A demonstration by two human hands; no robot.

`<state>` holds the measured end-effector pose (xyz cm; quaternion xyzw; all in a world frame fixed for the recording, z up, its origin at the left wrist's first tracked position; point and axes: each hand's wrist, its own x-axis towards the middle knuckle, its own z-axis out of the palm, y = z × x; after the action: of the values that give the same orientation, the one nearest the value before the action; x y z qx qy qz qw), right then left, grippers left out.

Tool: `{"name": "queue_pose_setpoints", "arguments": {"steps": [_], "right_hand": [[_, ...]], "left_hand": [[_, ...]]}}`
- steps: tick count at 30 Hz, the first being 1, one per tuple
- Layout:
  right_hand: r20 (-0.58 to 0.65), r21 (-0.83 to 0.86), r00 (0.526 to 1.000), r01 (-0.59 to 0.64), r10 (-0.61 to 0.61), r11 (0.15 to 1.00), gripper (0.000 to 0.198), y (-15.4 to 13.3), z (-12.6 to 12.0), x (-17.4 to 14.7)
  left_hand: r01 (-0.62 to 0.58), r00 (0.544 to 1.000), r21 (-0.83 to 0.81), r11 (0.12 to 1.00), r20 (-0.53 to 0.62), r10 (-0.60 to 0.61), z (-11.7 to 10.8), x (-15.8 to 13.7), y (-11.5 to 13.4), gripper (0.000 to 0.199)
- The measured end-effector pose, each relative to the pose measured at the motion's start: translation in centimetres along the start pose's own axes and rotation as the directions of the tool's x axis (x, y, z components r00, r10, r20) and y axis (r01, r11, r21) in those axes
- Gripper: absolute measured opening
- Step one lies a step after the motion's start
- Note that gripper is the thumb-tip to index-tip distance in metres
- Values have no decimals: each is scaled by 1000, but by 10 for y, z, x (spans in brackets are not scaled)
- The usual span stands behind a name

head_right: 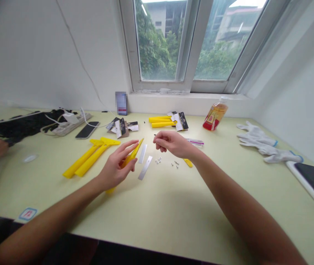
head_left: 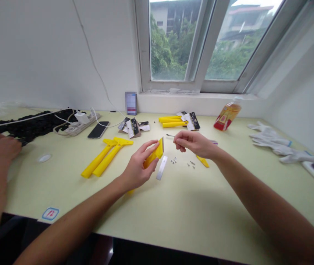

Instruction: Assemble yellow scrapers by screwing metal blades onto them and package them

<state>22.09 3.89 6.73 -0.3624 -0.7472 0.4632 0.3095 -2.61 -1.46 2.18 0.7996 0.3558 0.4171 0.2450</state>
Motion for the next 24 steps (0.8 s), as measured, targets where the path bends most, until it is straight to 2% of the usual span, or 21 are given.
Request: {"name": "queue_pose_setpoints", "arguments": {"steps": [2, 4, 9, 12, 15, 20, 24], "right_hand": [[-22, -24, 999, 30, -30, 999, 23, -7, -1, -3], [-46, -67, 998, 46, -50, 997, 23, -16, 0, -7], [-101, -310, 985, 104, -141, 945, 20, -36, 14, -16], [-102, -511, 967, 149, -232, 846, 18, -42, 26, -18], [-69, -635, 966, 151, -251, 757, 15, -44, 36, -19], [-35, -688, 971, 147, -236, 711, 13, -43, 44, -19], [-53, -659, 952, 192, -300, 727, 16, -44, 39, -20]], "left_hand": [[-131, 991, 155, 979, -8, 134, -1, 0, -1, 50], [-195, 980, 254, 947, 6, 200, 0, 0, -3, 52], [-195, 981, 390, 900, 61, 186, 1, -2, -9, 49], [-211, 977, 469, 858, 77, 198, 1, -3, -10, 48], [-223, 974, 517, 826, 93, 205, 1, -4, -9, 50], [-232, 972, 542, 808, 109, 206, 2, -5, -7, 51], [-211, 977, 514, 831, 75, 202, 3, -4, -8, 49]]}}
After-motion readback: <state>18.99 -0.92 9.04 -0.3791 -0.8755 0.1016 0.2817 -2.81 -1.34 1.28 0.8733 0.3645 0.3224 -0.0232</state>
